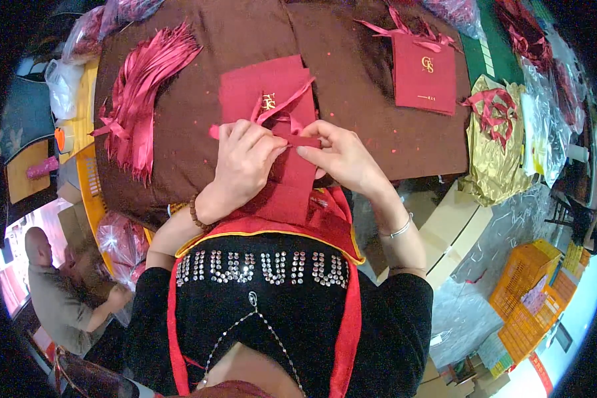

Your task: The person threads pink ribbons into red gift bags by hand at an assembly station.

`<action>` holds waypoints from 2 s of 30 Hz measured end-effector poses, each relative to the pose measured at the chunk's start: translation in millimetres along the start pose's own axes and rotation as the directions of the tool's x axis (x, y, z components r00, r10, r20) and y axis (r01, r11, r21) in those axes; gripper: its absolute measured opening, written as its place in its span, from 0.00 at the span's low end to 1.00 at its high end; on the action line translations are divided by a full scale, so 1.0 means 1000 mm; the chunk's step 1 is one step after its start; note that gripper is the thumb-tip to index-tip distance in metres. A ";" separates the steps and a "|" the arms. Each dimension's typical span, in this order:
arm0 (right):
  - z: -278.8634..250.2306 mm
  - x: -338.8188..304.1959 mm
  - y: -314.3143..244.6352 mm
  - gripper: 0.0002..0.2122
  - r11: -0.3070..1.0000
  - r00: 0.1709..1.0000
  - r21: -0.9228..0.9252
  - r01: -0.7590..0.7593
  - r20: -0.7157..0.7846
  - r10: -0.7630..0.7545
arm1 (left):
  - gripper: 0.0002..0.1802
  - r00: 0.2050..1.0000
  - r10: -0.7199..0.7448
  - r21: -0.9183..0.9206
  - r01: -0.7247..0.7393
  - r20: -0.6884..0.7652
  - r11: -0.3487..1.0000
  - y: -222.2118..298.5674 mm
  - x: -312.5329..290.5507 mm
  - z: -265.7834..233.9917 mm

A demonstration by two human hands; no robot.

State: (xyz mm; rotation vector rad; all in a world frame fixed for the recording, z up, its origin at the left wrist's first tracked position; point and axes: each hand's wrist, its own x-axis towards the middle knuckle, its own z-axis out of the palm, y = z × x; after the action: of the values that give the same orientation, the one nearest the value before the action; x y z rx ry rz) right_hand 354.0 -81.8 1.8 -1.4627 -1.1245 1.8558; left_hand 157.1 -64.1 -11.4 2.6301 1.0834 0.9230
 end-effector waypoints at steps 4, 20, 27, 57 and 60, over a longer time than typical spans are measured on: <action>0.003 -0.003 -0.007 0.09 1.000 1.000 -0.020 0.016 -0.001 -0.016 | 0.05 0.999 0.030 0.018 -0.031 0.023 0.999 0.002 0.003 -0.002; 0.008 -0.006 0.001 0.06 0.985 0.990 0.117 0.129 0.035 -0.134 | 0.07 0.996 0.073 0.216 -0.082 0.050 0.973 0.018 0.005 -0.005; 0.008 -0.011 0.001 0.08 0.988 0.989 0.016 0.151 -0.008 -0.151 | 0.13 0.997 -0.075 -0.233 0.069 -0.016 0.970 0.008 0.002 -0.004; 0.042 -0.015 -0.011 0.08 0.624 0.771 -0.572 0.533 0.024 -0.636 | 0.10 0.462 0.134 -0.419 0.597 0.877 0.684 -0.056 0.065 -0.027; 0.043 -0.015 -0.010 0.08 0.731 0.853 -0.551 0.402 -0.066 -0.518 | 0.08 0.448 -0.072 -0.337 0.760 0.891 0.555 -0.044 0.061 -0.029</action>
State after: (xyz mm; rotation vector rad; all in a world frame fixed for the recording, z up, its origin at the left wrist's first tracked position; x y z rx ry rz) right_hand 316.4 -100.7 21.5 -1.4247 -1.7809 1.0526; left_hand 147.5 6.7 25.3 1.5419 0.8269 -0.0949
